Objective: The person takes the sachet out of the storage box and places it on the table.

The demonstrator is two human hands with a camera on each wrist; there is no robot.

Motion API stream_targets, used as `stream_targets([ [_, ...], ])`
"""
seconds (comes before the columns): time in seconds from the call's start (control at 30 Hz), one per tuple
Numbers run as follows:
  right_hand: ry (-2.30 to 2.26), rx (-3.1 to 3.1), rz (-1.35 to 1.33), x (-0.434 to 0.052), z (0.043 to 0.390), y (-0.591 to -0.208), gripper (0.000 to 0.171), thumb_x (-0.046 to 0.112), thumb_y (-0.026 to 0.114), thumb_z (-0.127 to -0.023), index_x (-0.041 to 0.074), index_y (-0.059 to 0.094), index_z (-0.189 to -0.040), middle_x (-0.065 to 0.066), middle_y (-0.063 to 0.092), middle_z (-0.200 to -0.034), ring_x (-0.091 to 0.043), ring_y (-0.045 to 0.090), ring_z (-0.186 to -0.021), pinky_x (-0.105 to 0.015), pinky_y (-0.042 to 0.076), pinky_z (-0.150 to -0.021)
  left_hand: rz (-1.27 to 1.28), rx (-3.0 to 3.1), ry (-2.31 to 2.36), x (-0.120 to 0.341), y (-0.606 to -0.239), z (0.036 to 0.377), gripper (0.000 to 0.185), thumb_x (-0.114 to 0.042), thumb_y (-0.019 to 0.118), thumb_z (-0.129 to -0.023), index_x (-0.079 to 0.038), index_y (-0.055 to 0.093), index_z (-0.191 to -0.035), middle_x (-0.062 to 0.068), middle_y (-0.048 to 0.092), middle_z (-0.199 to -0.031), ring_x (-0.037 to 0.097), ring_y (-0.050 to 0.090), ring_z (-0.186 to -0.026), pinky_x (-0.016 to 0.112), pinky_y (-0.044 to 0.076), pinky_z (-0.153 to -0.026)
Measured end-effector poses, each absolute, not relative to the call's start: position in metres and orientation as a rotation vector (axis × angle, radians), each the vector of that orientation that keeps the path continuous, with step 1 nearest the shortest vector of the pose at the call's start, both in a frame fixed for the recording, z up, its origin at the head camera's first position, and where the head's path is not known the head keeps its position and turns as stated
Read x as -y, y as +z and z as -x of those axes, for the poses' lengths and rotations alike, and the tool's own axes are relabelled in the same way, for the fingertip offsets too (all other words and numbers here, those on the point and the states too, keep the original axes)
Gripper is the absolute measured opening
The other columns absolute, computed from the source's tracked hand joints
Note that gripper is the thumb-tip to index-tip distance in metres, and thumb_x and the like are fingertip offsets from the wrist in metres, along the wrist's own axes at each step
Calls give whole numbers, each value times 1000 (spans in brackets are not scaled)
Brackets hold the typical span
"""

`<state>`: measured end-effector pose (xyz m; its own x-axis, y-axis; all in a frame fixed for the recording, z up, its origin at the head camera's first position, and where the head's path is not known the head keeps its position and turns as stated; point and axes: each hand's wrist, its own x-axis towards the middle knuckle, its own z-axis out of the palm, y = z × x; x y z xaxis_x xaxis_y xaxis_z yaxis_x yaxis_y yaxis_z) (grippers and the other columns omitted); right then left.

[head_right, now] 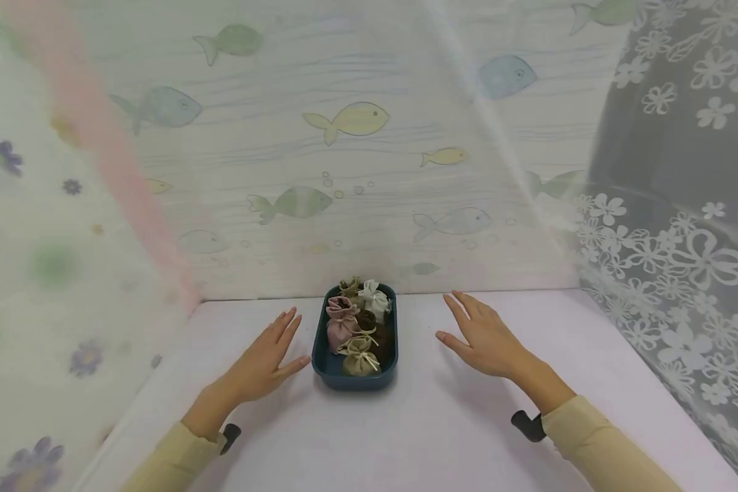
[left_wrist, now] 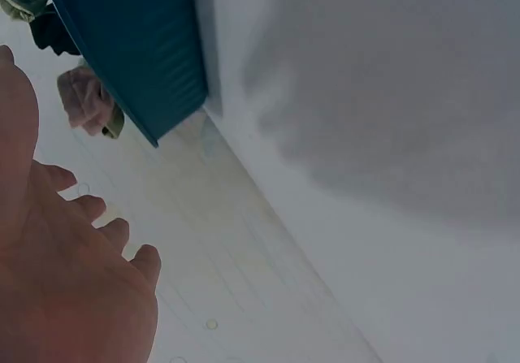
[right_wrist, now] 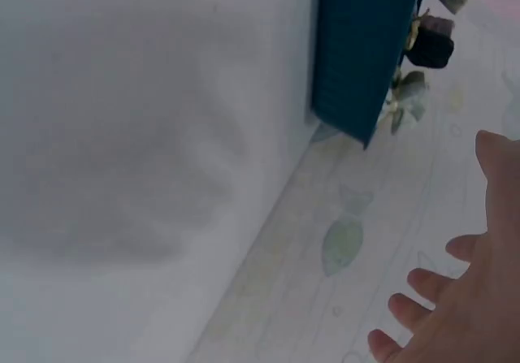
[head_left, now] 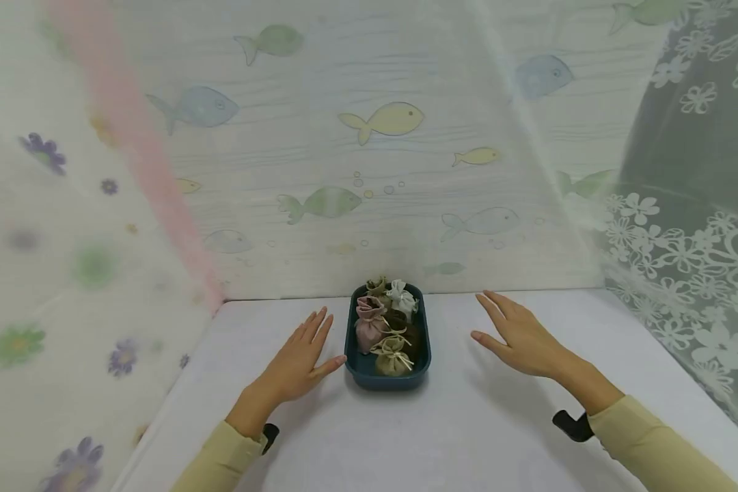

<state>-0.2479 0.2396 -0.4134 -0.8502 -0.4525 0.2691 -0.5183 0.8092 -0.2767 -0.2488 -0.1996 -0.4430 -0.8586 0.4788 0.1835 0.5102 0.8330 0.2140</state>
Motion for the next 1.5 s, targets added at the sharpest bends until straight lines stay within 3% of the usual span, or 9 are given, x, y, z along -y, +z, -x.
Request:
stream_targets([
  [0.5,792,2809,-833,-197,245,-428,81,48,60,-103,1,27,-160,-21,33,-161,-44,38,-144,-66,35,-112,785,2968,-517,171,-447,244,95,-62,51,-102,0,12,-163,19,7,-170,37,11,-157,55,19,-125],
  [0.8,1009,2766,-881,-177,247,-436,64,37,64,-102,-2,45,-149,-17,56,-142,-39,51,-134,-60,43,-108,779,3003,-592,167,-454,243,98,-65,50,-100,2,14,-163,20,7,-170,37,11,-157,54,20,-124],
  [1.3,1206,2654,-916,-149,250,-441,48,29,73,-98,-2,62,-132,-12,66,-125,-32,62,-118,-60,49,-100,795,3017,-591,160,-457,245,100,-64,52,-100,6,16,-161,23,10,-169,38,17,-155,53,24,-123],
  [1.5,1211,2652,-930,-139,253,-445,40,26,74,-97,0,66,-126,-10,68,-118,-30,64,-112,-59,51,-96,792,3017,-570,161,-463,247,104,-70,47,-99,6,14,-161,23,9,-169,38,17,-155,53,24,-123],
])
